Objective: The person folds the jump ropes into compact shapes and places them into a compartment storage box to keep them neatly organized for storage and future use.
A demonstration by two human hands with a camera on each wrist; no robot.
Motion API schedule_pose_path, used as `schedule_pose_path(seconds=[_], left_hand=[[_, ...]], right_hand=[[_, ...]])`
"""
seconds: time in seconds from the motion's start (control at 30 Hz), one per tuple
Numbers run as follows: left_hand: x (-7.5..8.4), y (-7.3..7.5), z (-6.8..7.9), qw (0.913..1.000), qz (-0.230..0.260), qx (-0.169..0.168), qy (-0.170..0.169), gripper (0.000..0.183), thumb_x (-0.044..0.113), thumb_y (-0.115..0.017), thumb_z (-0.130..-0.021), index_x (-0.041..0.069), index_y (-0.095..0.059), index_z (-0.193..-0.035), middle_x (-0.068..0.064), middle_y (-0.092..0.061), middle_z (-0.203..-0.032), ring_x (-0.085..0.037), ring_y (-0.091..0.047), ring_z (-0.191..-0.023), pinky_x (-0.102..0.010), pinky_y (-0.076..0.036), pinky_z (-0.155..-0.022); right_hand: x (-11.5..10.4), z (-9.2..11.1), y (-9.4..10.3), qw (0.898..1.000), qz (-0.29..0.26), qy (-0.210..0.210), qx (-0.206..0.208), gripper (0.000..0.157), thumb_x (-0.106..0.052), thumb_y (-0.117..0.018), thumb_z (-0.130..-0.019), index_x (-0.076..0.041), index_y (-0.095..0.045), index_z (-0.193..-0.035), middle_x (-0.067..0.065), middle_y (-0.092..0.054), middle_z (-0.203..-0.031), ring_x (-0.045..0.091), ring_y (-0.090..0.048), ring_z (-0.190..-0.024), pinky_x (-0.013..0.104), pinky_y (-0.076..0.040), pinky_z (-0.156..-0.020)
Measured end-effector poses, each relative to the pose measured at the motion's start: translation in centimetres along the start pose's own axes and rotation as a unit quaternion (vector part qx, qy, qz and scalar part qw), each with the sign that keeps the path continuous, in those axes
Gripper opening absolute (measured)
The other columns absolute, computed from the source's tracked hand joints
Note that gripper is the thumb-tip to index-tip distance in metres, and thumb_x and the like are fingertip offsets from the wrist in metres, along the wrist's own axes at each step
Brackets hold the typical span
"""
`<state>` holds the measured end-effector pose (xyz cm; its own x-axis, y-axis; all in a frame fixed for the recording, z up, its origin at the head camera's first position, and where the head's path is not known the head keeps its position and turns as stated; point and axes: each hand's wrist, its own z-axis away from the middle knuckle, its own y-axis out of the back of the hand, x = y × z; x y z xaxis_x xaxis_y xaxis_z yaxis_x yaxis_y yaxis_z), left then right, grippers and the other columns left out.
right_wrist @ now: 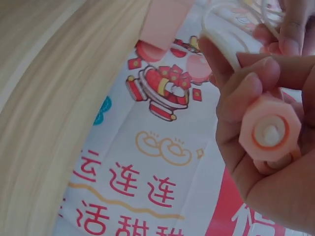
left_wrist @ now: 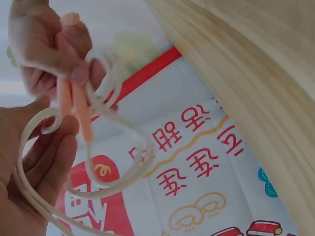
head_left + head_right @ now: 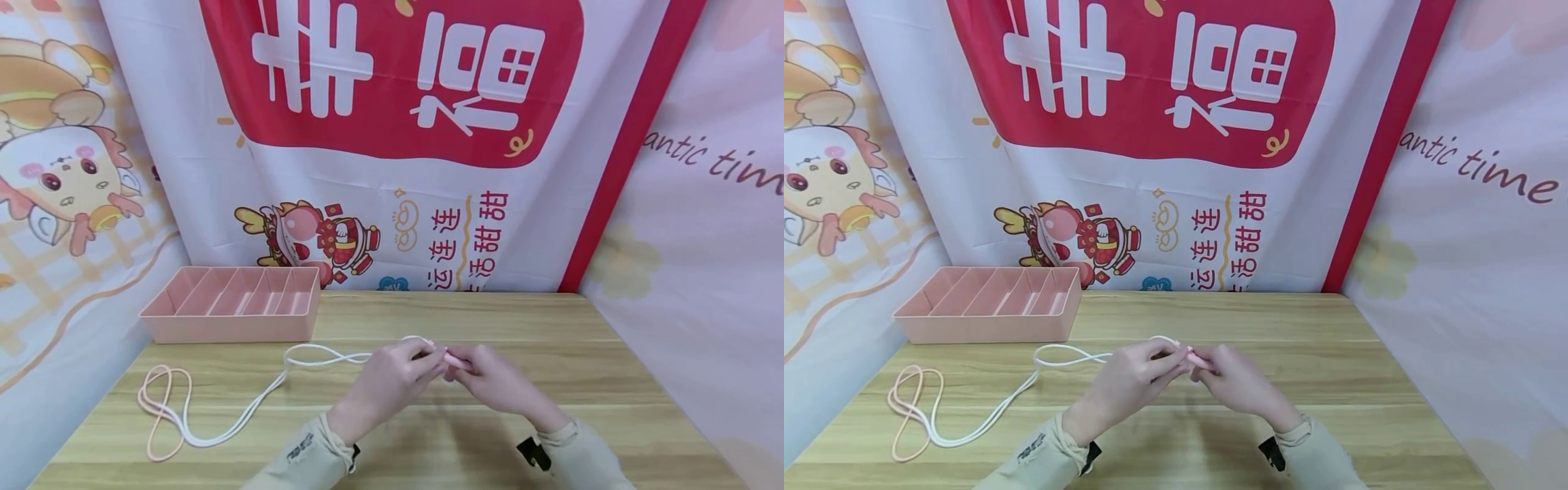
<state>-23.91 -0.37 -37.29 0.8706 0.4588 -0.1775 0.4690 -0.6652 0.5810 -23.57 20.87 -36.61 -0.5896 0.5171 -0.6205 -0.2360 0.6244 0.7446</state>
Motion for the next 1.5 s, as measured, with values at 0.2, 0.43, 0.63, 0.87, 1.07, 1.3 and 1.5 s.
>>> schedule_pose_path(seconds=[0.2,0.43,0.63,0.87,1.07,1.3,1.5], left_hand=[[-0.4,-0.2,-0.2,0.9928,0.096,0.069,0.024,0.028,0.005,-0.081,-0.081,0.001,-0.075,-0.107,-0.007,-0.068,-0.096,-0.015,-0.068,-0.089,-0.017,-0.050,-0.083],[-0.7,-0.4,0.0,0.9839,0.156,0.077,0.043,0.028,-0.001,-0.080,-0.080,-0.001,-0.074,-0.107,-0.008,-0.067,-0.097,-0.016,-0.067,-0.092,-0.018,-0.049,-0.085],[-0.6,-0.5,-0.3,0.9709,0.213,0.098,0.049,0.031,-0.007,-0.079,-0.078,-0.005,-0.073,-0.108,-0.011,-0.067,-0.100,-0.022,-0.066,-0.098,-0.025,-0.051,-0.088],[0.2,-1.0,-0.5,0.9288,0.323,0.150,0.102,0.029,-0.015,-0.074,-0.079,-0.014,-0.068,-0.107,-0.015,-0.069,-0.094,-0.014,-0.066,-0.070,-0.016,-0.052,-0.060],[0.4,-1.2,-0.2,0.9320,0.312,0.141,0.118,0.028,-0.015,-0.074,-0.078,-0.013,-0.070,-0.106,-0.013,-0.070,-0.088,-0.011,-0.063,-0.060,-0.012,-0.048,-0.054],[-0.2,-0.9,0.0,0.9322,0.319,0.123,0.118,0.028,-0.015,-0.074,-0.078,-0.011,-0.071,-0.106,-0.011,-0.069,-0.090,-0.012,-0.064,-0.065,-0.014,-0.050,-0.057],[-0.7,-1.0,0.2,0.9354,0.319,0.109,0.106,0.027,-0.011,-0.075,-0.081,-0.008,-0.071,-0.107,-0.010,-0.070,-0.094,-0.011,-0.062,-0.068,-0.014,-0.051,-0.060]], right_hand=[[0.1,-0.2,0.4,0.998,-0.050,0.004,0.048,0.027,0.002,-0.064,-0.094,-0.005,-0.069,-0.119,0.012,-0.059,-0.114,0.013,-0.059,-0.079,0.026,-0.054,-0.062],[0.1,0.0,0.6,0.995,-0.090,-0.028,0.017,0.027,-0.006,-0.062,-0.097,-0.010,-0.067,-0.124,0.000,-0.062,-0.072,0.007,-0.046,-0.043,0.022,-0.040,-0.037],[0.0,0.0,0.6,0.995,-0.096,-0.018,0.035,0.029,-0.004,-0.060,-0.098,-0.009,-0.065,-0.126,-0.002,-0.067,-0.082,0.005,-0.043,-0.044,0.021,-0.037,-0.038],[-0.7,0.1,0.5,0.984,-0.154,-0.034,0.086,0.037,-0.009,-0.062,-0.098,-0.006,-0.059,-0.135,0.002,-0.060,-0.070,0.007,-0.041,-0.045,0.020,-0.035,-0.037],[-0.9,0.3,1.0,0.961,-0.246,-0.076,0.096,0.037,-0.019,-0.065,-0.097,-0.017,-0.062,-0.134,0.010,-0.052,-0.065,0.013,-0.042,-0.048,0.021,-0.034,-0.040],[-0.3,0.2,1.5,0.960,-0.265,-0.079,0.037,0.035,-0.028,-0.061,-0.099,-0.021,-0.063,-0.134,0.015,-0.069,-0.099,0.013,-0.045,-0.049,0.025,-0.043,-0.043],[-0.1,0.5,1.7,0.943,-0.326,-0.066,0.011,0.034,-0.022,-0.058,-0.101,-0.009,-0.062,-0.132,0.024,-0.067,-0.098,0.017,-0.056,-0.063,0.024,-0.046,-0.051]])
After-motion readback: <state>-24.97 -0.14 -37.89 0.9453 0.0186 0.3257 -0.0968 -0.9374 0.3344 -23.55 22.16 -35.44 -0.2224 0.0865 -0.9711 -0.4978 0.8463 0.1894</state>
